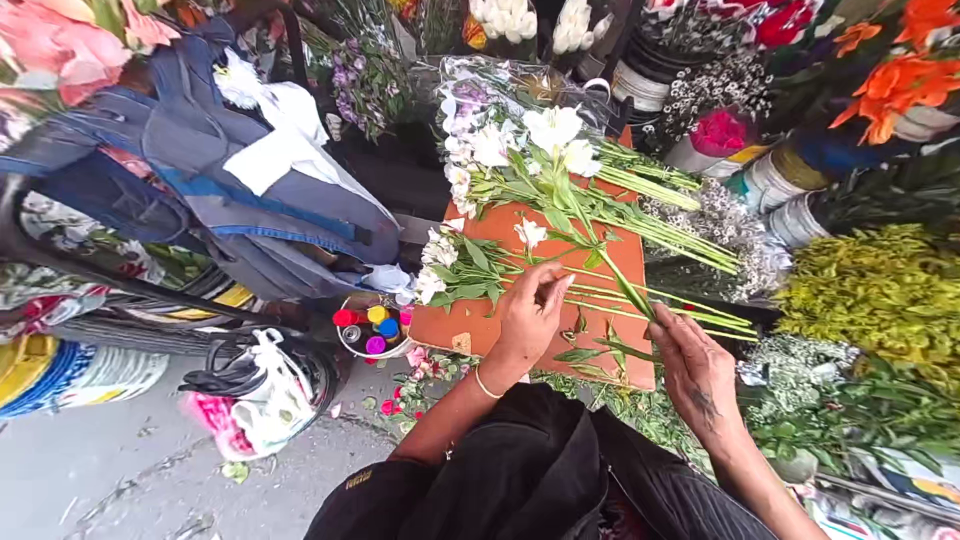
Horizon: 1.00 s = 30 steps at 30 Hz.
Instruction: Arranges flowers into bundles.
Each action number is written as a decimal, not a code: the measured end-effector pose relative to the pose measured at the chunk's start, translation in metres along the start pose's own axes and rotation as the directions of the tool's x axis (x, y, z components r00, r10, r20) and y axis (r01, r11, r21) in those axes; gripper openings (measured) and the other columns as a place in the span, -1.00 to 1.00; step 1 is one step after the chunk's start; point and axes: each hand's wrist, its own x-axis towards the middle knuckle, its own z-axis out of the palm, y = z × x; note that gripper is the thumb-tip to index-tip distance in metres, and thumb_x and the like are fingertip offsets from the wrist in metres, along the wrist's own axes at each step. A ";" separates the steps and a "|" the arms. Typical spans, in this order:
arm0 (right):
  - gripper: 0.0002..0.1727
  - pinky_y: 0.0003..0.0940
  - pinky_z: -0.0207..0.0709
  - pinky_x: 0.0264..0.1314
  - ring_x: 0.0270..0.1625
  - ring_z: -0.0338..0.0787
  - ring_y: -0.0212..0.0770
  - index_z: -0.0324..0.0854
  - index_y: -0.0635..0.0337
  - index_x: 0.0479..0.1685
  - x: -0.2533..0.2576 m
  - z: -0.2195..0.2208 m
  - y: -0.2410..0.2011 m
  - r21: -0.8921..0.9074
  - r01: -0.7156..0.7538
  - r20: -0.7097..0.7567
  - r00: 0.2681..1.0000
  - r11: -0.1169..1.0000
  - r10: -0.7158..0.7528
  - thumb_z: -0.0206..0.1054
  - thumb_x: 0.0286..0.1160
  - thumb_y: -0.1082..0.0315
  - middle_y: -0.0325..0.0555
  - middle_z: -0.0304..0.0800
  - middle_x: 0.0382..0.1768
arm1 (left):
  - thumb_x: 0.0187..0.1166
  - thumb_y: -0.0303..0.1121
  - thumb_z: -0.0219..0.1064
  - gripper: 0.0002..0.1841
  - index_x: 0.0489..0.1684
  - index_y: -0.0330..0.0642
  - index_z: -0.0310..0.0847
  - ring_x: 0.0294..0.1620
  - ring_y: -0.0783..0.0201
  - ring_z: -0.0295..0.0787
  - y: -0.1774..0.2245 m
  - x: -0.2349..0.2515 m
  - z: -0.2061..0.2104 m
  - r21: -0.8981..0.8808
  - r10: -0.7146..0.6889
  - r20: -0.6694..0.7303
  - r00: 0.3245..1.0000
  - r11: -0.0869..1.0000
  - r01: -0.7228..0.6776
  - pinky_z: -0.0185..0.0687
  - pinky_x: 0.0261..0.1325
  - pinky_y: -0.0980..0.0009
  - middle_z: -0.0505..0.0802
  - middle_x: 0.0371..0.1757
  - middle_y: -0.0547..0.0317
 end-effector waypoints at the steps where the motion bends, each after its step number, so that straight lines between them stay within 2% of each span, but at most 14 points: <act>1: -0.61 -0.45 0.58 -0.12 -0.26 0.74 -0.27 0.75 0.33 0.24 -0.001 0.002 -0.001 0.015 0.006 0.025 1.000 1.000 -0.006 0.09 0.78 0.29 0.05 0.80 -0.26 | 0.54 -0.42 0.46 -0.67 0.11 -0.53 0.69 -0.51 0.46 0.69 -0.002 0.002 -0.002 0.085 0.006 -0.015 1.000 0.996 -0.005 0.67 -0.37 0.60 0.82 -0.40 0.02; 3: -0.61 -0.46 0.57 -0.12 -0.25 0.73 -0.28 0.75 0.33 0.23 0.000 0.007 -0.005 0.031 0.021 0.060 0.998 0.999 -0.023 0.09 0.78 0.28 0.03 0.79 -0.27 | 0.55 -0.42 0.44 -0.67 0.14 -0.54 0.73 -0.49 0.36 0.73 -0.006 0.004 -0.001 0.201 0.058 -0.035 0.998 0.978 -0.049 0.69 -0.32 0.54 0.84 -0.38 -0.06; 5: -0.62 -0.50 0.56 -0.14 -0.28 0.71 -0.29 0.75 0.33 0.22 0.000 0.012 -0.008 0.026 0.055 0.075 0.996 0.998 -0.056 0.09 0.77 0.31 0.02 0.78 -0.30 | 0.57 -0.45 0.39 -0.77 -0.02 -0.47 0.82 -0.35 0.25 0.87 -0.009 0.006 -0.002 0.282 0.132 -0.046 0.990 0.953 -0.114 0.79 -0.16 0.48 0.90 -0.29 -0.13; 8: -0.62 -0.43 0.56 -0.19 -0.30 0.71 -0.20 0.75 0.30 0.25 -0.003 0.018 -0.008 -0.014 0.093 0.097 0.991 0.996 -0.091 0.08 0.78 0.31 0.05 0.75 -0.31 | 0.55 -0.51 0.35 -0.84 -0.28 -0.43 0.85 -0.46 0.26 0.79 -0.022 0.011 -0.009 0.379 0.211 -0.101 0.972 0.912 -0.159 0.72 -0.30 0.52 0.85 -0.42 -0.09; 10: -0.61 -0.30 0.62 -0.22 -0.29 0.77 -0.09 0.76 0.29 0.24 -0.010 0.020 -0.003 -0.046 0.098 0.115 0.989 0.994 -0.092 0.07 0.78 0.29 0.11 0.79 -0.28 | 0.47 -0.56 0.30 -0.84 -0.41 -0.45 0.79 -0.52 0.22 0.77 -0.038 0.018 -0.019 0.479 0.209 -0.206 0.956 0.873 -0.087 0.70 -0.38 0.46 0.82 -0.51 -0.09; 13: -0.59 -0.21 0.64 -0.24 -0.30 0.79 -0.04 0.75 0.32 0.22 -0.018 0.014 0.004 -0.076 0.049 0.133 0.990 0.996 -0.039 0.05 0.77 0.29 0.15 0.80 -0.25 | 0.61 -0.50 0.25 -0.77 -0.18 -0.46 0.84 -0.46 0.13 0.83 -0.054 0.020 -0.046 0.556 0.052 -0.193 0.980 0.828 0.065 0.78 -0.27 0.30 0.87 -0.43 -0.12; 16: -0.59 -0.19 0.66 -0.14 -0.24 0.81 -0.01 0.71 0.41 0.25 -0.012 -0.010 0.010 -0.121 0.030 0.121 0.992 0.992 -0.016 0.06 0.76 0.31 0.24 0.82 -0.20 | 0.68 -0.39 0.22 -0.72 -0.13 -0.39 0.86 -0.46 0.20 0.83 -0.029 -0.015 -0.078 0.467 -0.221 0.095 0.971 0.871 0.152 0.78 -0.24 0.30 0.89 -0.40 -0.06; 19: -0.60 -0.16 0.57 -0.10 -0.17 0.74 0.07 0.70 0.45 0.26 0.006 -0.042 0.024 -0.199 0.085 0.080 0.994 0.976 -0.070 0.10 0.77 0.32 0.36 0.74 -0.12 | 0.70 -0.29 0.23 -0.70 -0.17 -0.30 0.87 -0.57 0.44 0.72 0.002 -0.054 -0.138 0.337 -0.367 0.338 0.867 0.907 0.253 0.71 -0.36 0.48 0.85 -0.51 0.12; 22: -0.59 -0.20 0.51 0.06 -0.04 0.66 0.05 0.67 0.46 0.30 0.018 -0.067 0.041 -0.236 0.069 0.112 0.993 0.969 -0.043 0.11 0.77 0.31 0.42 0.63 0.00 | 0.68 -0.25 0.26 -0.71 -0.20 -0.21 0.89 -0.59 0.50 0.66 -0.007 -0.089 -0.196 0.416 -0.603 0.380 0.702 0.789 0.453 0.65 -0.35 0.44 0.82 -0.57 0.25; 24: -0.60 -0.21 0.56 -0.04 -0.14 0.66 0.02 0.68 0.48 0.27 0.029 -0.069 0.057 -0.248 0.078 0.131 0.990 0.966 -0.047 0.13 0.77 0.31 0.41 0.61 -0.07 | 0.73 -0.27 0.25 -0.70 -0.17 -0.27 0.87 -0.55 0.23 0.72 -0.041 -0.112 -0.218 0.594 -0.810 0.276 0.517 0.567 0.571 0.68 -0.28 0.15 0.82 -0.53 0.07; 26: -0.61 -0.25 0.51 0.08 -0.07 0.65 0.02 0.71 0.45 0.27 0.042 -0.059 0.065 -0.228 0.105 0.159 0.985 0.968 -0.070 0.17 0.75 0.31 0.41 0.65 -0.08 | 0.77 -0.23 0.20 -0.64 0.11 -0.36 0.78 0.01 -0.31 0.84 -0.071 -0.136 -0.223 0.793 -0.958 0.099 0.268 0.238 0.560 0.62 0.21 -0.32 0.87 -0.05 -0.37; 27: -0.60 -0.26 0.48 0.13 -0.04 0.66 0.02 0.71 0.43 0.29 0.051 -0.050 0.067 -0.205 0.133 0.166 0.981 0.970 -0.099 0.17 0.75 0.30 0.40 0.67 -0.07 | 0.76 -0.18 0.22 -0.59 0.28 -0.37 0.69 0.27 -0.44 0.73 -0.078 -0.142 -0.220 0.836 -0.981 0.023 0.194 0.125 0.534 0.48 0.35 -0.44 0.79 0.19 -0.47; 28: -0.60 -0.27 0.48 0.14 -0.02 0.66 0.01 0.70 0.40 0.32 0.062 -0.038 0.067 -0.178 0.169 0.169 0.976 0.970 -0.139 0.17 0.75 0.29 0.39 0.68 -0.07 | 0.75 -0.14 0.23 -0.53 0.40 -0.36 0.62 0.36 -0.48 0.66 -0.081 -0.145 -0.215 0.836 -0.984 -0.018 0.180 0.084 0.542 0.43 0.39 -0.47 0.75 0.29 -0.49; 30: -0.62 -0.37 0.45 0.11 -0.05 0.64 -0.09 0.71 0.34 0.33 0.088 -0.013 0.066 -0.099 0.244 0.176 0.958 0.965 -0.224 0.18 0.75 0.30 0.32 0.66 -0.10 | 0.75 -0.11 0.24 -0.50 0.48 -0.29 0.59 0.26 -0.41 0.75 -0.081 -0.151 -0.202 0.753 -0.972 -0.004 0.235 0.152 0.640 0.50 0.34 -0.44 0.82 0.20 -0.39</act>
